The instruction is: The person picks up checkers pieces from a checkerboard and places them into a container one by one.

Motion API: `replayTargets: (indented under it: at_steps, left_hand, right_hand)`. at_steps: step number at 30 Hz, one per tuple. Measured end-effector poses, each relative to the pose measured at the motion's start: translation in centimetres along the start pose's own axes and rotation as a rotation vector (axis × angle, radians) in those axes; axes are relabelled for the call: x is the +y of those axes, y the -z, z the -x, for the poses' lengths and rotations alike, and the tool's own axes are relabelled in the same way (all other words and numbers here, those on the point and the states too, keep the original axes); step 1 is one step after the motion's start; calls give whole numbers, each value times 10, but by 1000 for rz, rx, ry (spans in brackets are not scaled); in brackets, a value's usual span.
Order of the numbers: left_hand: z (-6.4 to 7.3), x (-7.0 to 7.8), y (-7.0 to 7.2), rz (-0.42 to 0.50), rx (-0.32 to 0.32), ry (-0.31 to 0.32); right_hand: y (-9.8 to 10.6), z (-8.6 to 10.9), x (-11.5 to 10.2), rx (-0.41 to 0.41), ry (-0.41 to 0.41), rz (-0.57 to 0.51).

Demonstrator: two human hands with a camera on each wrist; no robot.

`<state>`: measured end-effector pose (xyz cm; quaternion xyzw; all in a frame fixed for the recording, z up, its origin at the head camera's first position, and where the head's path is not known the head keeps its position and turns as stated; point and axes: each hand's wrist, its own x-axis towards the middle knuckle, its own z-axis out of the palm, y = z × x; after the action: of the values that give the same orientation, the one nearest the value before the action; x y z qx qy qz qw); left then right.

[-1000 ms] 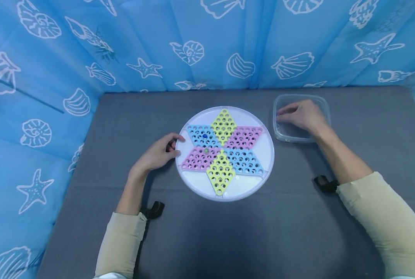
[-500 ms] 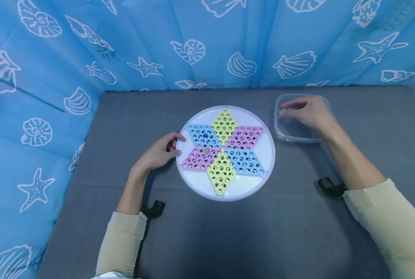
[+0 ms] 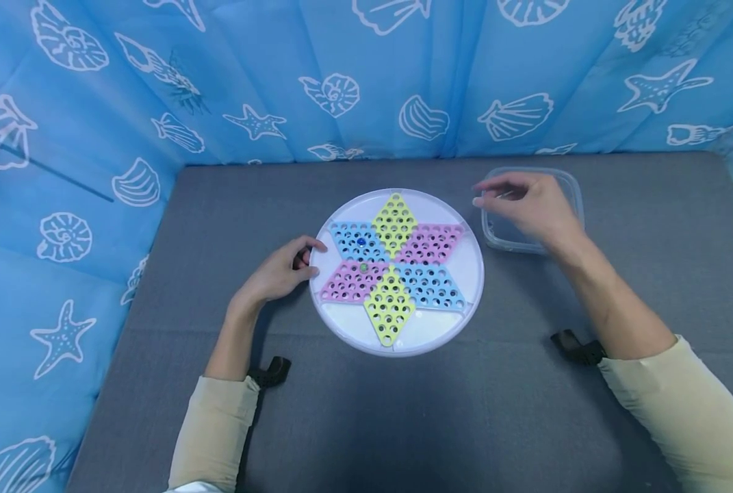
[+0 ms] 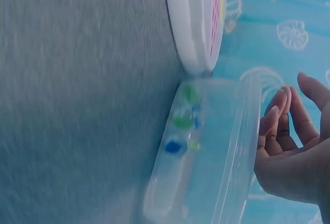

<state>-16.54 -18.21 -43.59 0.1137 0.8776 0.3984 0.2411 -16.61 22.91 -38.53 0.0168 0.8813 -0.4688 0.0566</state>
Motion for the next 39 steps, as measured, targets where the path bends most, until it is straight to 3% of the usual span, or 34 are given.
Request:
replayTargets:
  at_steps: [17, 28, 39]
  left_hand:
    - [1, 0, 0, 6, -3, 8]
    - [2, 0, 1, 7, -1, 6]
    - [0, 0, 1, 1, 3, 9]
  right_hand:
    - [-44, 14, -19, -110, 133, -23]
    - [-73, 19, -28, -268, 176, -66]
    - [-97, 16, -39, -304, 210, -68]
